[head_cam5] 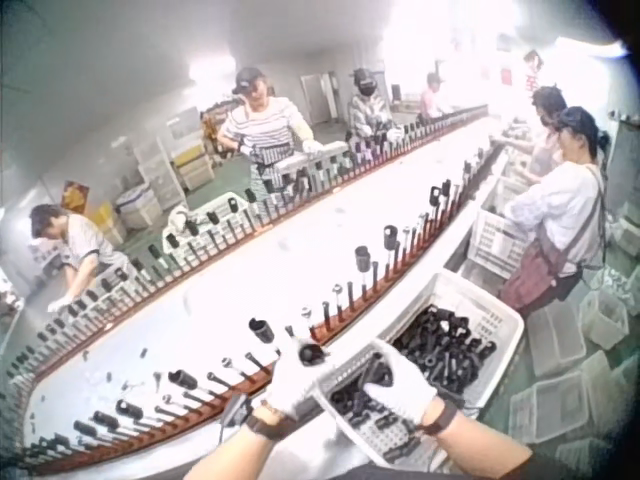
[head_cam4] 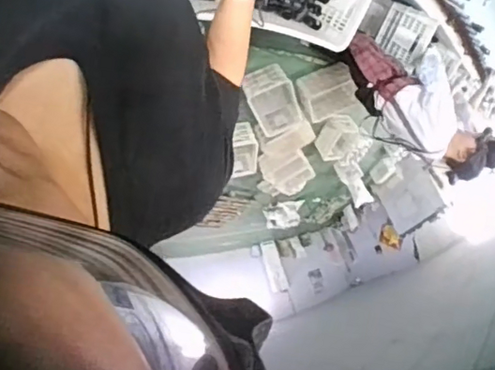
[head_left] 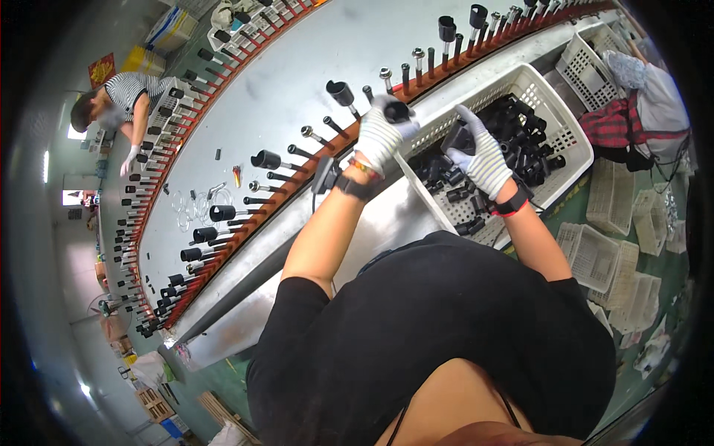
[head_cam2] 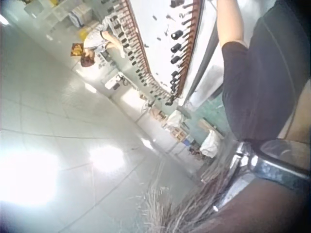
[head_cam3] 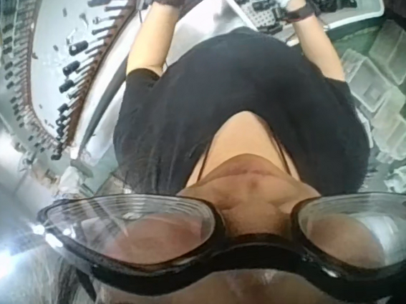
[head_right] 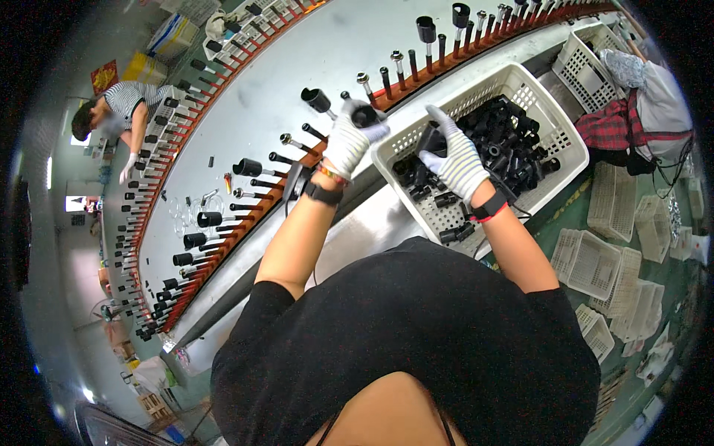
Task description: The worker picks up black plastic components from a bin and places them onto a rotating assembly line carousel.
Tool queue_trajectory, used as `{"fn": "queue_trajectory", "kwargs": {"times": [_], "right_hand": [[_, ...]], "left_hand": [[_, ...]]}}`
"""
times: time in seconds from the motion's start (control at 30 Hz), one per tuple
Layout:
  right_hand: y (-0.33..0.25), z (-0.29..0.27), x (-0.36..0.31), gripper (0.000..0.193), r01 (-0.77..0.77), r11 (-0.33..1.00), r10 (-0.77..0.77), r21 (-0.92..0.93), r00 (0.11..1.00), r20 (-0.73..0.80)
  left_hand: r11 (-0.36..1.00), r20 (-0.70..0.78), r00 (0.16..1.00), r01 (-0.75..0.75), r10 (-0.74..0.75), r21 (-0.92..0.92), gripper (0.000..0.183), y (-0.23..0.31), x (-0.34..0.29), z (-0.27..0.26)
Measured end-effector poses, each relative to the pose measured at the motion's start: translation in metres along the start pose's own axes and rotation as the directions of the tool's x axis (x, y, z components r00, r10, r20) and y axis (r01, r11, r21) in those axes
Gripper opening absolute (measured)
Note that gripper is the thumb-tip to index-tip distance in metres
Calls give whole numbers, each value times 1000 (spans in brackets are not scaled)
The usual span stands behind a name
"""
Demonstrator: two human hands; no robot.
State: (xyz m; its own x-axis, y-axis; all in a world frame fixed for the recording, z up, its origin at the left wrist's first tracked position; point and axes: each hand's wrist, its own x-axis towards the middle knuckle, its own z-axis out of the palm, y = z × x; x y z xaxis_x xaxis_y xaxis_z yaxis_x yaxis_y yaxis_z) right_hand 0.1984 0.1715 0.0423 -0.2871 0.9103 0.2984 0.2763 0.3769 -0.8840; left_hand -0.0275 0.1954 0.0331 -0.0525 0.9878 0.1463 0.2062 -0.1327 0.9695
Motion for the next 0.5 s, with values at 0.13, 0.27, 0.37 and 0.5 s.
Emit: {"fn": "queue_trajectory", "kwargs": {"times": [0.13,0.27,0.37,0.5], "right_hand": [[6,-12,-5,59,-59,998,59,-19,998,-20],[-12,-12,1,49,-222,962,229,161,973,-29],[10,-20,19,43,-91,993,101,72,985,-142],[57,-41,69,42,-51,999,53,17,936,-347]], "left_hand": [[953,-273,960,-29,-58,-303,42,-3,63,2],[899,-427,904,-175,-15,-402,42,-26,121,12],[955,-424,901,-38,-94,-293,27,-55,143,10],[969,-588,805,-79,-77,-235,26,-84,142,2]]}}
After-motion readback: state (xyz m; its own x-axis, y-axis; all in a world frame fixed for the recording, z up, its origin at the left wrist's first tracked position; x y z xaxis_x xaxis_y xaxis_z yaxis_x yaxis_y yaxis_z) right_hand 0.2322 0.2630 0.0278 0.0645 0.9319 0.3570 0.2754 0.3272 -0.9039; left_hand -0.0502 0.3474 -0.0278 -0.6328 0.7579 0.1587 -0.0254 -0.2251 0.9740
